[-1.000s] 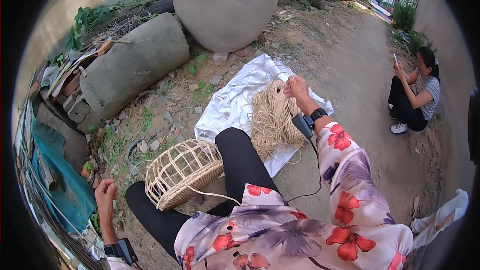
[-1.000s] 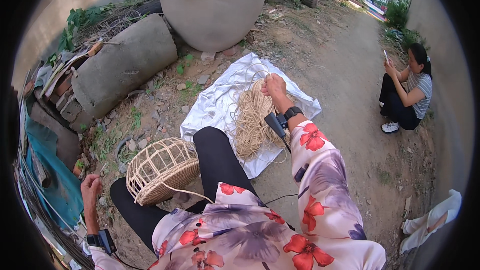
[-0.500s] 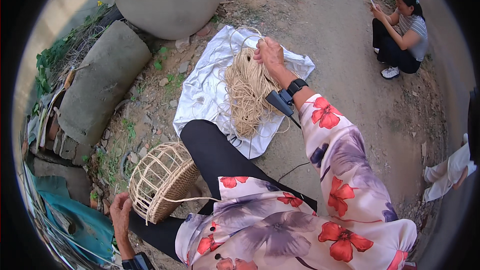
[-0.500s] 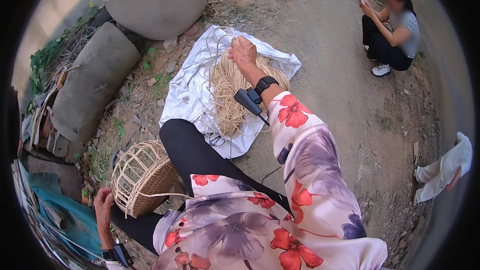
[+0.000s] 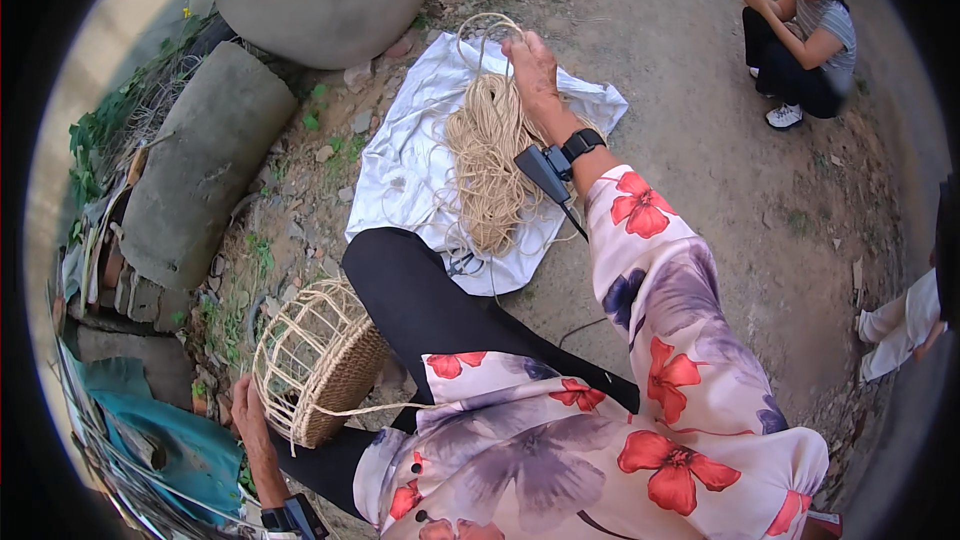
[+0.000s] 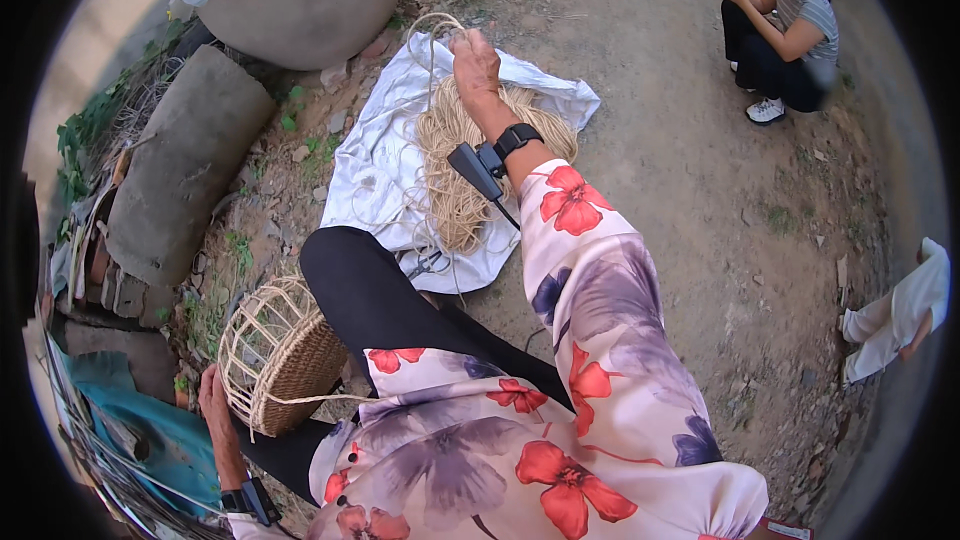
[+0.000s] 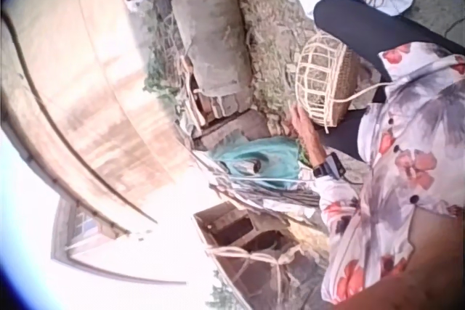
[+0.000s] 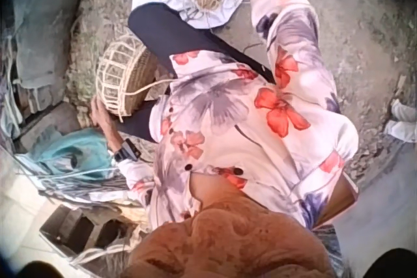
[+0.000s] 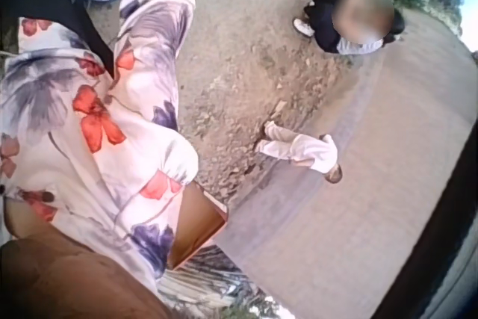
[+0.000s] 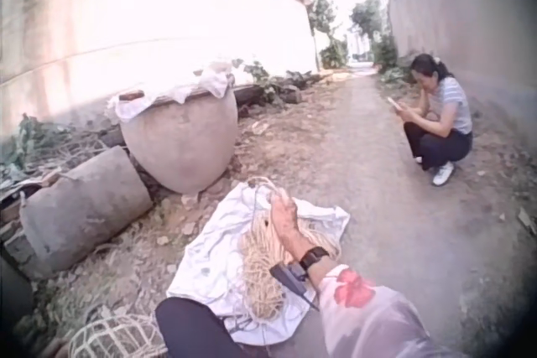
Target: The recorder is weaving a small basket using thin strips of bamboo or similar fiber.
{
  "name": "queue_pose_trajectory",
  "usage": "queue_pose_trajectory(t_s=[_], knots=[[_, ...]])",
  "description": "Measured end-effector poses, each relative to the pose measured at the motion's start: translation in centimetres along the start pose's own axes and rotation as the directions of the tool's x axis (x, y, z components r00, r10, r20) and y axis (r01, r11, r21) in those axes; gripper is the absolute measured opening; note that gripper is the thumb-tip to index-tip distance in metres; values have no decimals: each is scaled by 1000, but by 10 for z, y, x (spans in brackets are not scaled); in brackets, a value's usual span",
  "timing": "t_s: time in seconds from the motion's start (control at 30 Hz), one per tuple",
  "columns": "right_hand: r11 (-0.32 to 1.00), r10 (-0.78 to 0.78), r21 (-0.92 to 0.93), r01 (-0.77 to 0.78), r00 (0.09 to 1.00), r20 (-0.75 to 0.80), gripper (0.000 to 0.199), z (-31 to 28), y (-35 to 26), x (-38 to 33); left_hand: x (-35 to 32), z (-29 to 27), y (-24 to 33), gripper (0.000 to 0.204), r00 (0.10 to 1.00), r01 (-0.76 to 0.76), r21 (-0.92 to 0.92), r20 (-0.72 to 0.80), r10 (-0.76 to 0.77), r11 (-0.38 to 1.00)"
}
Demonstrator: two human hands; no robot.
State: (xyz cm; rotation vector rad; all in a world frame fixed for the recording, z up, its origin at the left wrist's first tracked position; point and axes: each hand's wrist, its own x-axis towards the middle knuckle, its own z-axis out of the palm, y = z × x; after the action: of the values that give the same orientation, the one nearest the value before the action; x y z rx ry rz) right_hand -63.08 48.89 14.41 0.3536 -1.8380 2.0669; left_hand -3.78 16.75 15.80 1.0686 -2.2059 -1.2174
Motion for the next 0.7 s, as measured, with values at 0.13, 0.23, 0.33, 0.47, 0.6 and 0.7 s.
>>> queue_pose_trajectory(t_s=[0.13,0.23,0.33,0.47,0.6,0.7], knots=[[959,-272,113,261,958,89,23,10,-130,48,-4,4,-1,31,999,-27,-44,20,28,999],[894,-439,173,414,886,147,22,17,-184,48,-4,-2,-11,31,999,-8,-44,45,10,999],[949,-186,310,50,885,427,24,17,-213,27,0,-2,2,34,994,5,-18,111,-3,1000],[994,-18,-73,81,783,622,28,20,-200,33,19,-5,28,36,983,-41,73,183,27,997],[955,251,-69,-288,666,702,28,31,-202,17,36,-15,57,32,980,-120,139,175,95,983],[870,335,-9,-494,577,745,19,47,-183,0,69,14,102,27,974,-143,13,178,138,990]])
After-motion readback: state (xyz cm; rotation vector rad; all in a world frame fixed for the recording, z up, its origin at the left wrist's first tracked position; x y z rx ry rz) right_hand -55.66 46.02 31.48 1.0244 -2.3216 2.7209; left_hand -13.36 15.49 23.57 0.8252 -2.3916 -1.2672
